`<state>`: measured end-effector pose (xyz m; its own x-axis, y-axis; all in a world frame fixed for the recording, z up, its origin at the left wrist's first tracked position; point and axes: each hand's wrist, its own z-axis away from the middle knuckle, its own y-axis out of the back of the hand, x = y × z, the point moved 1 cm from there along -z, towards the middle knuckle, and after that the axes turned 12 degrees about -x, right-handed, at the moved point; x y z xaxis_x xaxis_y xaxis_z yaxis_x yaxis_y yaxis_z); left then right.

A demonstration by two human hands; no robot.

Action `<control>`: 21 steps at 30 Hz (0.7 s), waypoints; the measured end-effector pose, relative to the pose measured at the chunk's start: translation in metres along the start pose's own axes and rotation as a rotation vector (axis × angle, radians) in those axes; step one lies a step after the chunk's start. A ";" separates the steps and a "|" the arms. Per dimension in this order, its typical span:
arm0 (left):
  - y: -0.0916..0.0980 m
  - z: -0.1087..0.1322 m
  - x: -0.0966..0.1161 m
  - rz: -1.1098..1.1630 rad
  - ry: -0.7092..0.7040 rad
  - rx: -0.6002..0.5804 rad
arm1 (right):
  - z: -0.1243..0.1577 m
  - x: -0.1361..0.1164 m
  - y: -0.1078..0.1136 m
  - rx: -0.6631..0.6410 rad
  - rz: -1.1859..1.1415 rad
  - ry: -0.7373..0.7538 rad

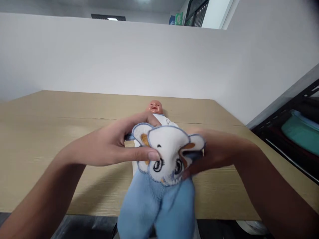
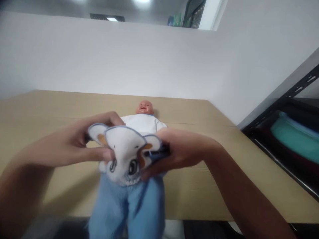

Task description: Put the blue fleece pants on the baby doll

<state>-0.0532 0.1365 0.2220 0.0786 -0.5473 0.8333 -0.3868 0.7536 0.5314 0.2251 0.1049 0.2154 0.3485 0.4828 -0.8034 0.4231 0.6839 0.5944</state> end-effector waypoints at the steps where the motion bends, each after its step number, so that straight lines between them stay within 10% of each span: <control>1: 0.008 -0.002 -0.005 -0.021 0.011 -0.073 | -0.003 0.003 0.005 0.002 -0.043 0.007; 6: 0.040 -0.007 -0.033 0.018 -0.043 -0.216 | -0.019 0.013 0.022 0.105 -0.100 0.093; 12: 0.051 -0.028 -0.045 -0.011 -0.124 -0.016 | -0.044 0.036 0.034 -0.048 0.155 -0.033; 21: 0.068 -0.036 -0.067 -0.050 -0.180 0.273 | -0.046 0.063 0.049 0.101 -0.101 0.076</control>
<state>-0.0517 0.2371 0.2080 -0.0506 -0.6555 0.7535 -0.6208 0.6117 0.4904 0.2293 0.1942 0.1929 0.2375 0.4567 -0.8573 0.5363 0.6742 0.5077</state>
